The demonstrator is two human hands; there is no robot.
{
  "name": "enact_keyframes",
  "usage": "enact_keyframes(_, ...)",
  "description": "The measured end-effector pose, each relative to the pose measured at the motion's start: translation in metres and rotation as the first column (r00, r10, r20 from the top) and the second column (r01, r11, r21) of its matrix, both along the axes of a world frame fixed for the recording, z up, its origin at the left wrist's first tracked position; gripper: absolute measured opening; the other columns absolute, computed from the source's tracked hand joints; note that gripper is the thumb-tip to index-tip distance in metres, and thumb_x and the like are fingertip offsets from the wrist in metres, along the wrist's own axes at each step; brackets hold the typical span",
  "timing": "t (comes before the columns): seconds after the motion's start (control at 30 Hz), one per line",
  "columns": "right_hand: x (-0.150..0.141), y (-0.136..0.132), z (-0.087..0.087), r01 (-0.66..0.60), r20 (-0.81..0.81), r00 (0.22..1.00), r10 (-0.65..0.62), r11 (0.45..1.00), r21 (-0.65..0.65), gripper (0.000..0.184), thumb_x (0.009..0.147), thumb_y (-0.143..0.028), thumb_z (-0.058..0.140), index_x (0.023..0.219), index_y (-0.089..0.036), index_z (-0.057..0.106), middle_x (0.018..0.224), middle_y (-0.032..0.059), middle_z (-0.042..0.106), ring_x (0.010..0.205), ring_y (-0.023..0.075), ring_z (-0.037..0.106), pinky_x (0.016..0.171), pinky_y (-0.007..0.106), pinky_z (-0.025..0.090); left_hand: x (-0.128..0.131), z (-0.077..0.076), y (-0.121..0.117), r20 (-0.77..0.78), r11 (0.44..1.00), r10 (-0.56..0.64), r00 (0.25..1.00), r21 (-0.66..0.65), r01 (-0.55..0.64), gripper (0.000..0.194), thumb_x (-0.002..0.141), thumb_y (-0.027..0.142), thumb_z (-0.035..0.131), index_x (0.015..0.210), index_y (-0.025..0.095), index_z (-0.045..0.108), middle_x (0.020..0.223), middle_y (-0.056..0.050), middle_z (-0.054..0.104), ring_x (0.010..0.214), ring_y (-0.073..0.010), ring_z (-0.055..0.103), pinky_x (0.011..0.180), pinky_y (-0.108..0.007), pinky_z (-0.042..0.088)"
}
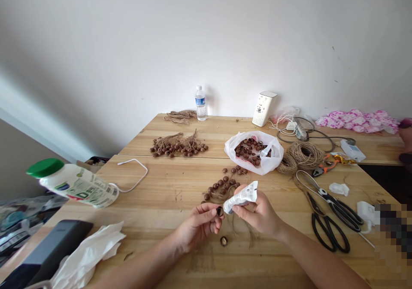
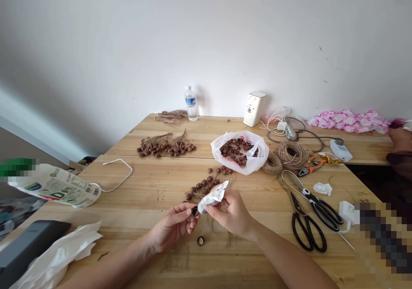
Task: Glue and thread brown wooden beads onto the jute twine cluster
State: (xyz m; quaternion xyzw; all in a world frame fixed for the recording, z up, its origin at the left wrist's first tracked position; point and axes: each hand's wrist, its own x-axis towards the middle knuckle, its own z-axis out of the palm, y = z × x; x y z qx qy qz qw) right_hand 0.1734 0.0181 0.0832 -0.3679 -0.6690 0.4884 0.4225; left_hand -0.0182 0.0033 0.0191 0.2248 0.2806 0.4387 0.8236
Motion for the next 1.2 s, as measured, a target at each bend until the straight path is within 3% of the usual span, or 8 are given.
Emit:
enact_keyframes(0.4,-0.001,-0.002,0.004,0.041,0.089,0.995,-0.055,0.987,0.153,0.009,0.075,-0.022,0.064,0.08,-0.019,0.056,0.076,0.0033,0.058,0.062,0.0146,0.055,0.056,0.026,0.047,0.002,0.0,-0.002,-0.045,1.0,0.002,0.999,-0.002,-0.002,0.017,0.067,0.019,0.077,0.08,0.01,0.071,0.067,-0.006,0.071,0.053,-0.0118,0.063,0.048,-0.021,0.049)
enact_keyframes(0.87,-0.003,-0.001,0.004,0.057,0.127,0.988,-0.085,0.976,0.211,0.008,0.074,-0.02,0.063,0.075,-0.019,0.055,0.074,0.0031,0.059,0.063,0.0147,0.053,0.058,0.026,0.045,0.003,-0.001,-0.002,-0.07,0.999,0.019,0.997,-0.028,-0.021,0.02,0.063,0.019,0.08,0.08,0.011,0.073,0.064,-0.007,0.071,0.052,-0.013,0.063,0.047,-0.021,0.049)
enact_keyframes(1.03,-0.003,-0.001,-0.005,0.063,0.155,0.983,-0.1,0.973,0.223,0.008,0.076,-0.019,0.062,0.078,-0.019,0.055,0.075,0.0031,0.058,0.063,0.0145,0.053,0.057,0.025,0.045,0.002,-0.001,-0.002,-0.075,0.999,0.013,0.997,-0.033,-0.016,0.02,0.064,0.018,0.079,0.081,0.01,0.074,0.063,-0.007,0.071,0.052,-0.0128,0.063,0.048,-0.021,0.049)
enact_keyframes(1.2,-0.002,0.003,-0.02,0.16,0.198,0.953,-0.23,0.935,0.317,0.006,0.078,-0.02,0.061,0.074,-0.02,0.055,0.071,0.0018,0.055,0.061,0.0136,0.052,0.053,0.023,0.043,0.001,0.0,-0.001,-0.034,0.999,0.007,0.999,-0.031,-0.008,0.018,0.065,0.018,0.078,0.08,0.009,0.073,0.073,-0.009,0.072,0.053,-0.0113,0.063,0.047,-0.019,0.049)
